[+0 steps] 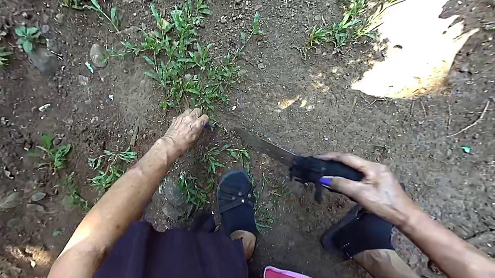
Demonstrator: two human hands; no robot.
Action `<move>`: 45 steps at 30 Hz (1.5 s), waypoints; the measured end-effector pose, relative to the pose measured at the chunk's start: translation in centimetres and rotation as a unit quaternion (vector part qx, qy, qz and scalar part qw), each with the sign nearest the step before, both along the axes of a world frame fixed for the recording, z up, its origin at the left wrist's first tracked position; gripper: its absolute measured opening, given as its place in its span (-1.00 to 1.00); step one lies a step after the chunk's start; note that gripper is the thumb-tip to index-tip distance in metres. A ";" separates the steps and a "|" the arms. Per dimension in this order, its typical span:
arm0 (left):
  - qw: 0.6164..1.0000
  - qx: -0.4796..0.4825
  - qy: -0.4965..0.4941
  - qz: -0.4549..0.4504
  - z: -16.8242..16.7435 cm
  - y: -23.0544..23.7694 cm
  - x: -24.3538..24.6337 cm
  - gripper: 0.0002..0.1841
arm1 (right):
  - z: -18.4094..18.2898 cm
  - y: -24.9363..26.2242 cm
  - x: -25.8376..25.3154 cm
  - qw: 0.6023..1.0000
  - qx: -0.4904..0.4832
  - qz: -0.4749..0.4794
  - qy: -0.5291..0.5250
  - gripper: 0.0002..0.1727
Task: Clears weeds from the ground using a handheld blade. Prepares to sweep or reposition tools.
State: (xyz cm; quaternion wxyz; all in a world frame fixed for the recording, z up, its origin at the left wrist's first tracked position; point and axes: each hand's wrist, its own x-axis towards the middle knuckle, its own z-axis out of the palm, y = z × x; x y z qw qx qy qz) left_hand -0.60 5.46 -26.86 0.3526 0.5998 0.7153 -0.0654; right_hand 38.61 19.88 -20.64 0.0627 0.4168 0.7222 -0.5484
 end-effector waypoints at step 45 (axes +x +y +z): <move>0.948 0.054 -0.114 0.293 0.4 -4.1 -0.3 -0.68 | -0.3 0.7 -3.2 0.998 -0.060 -0.004 -0.015 -0.56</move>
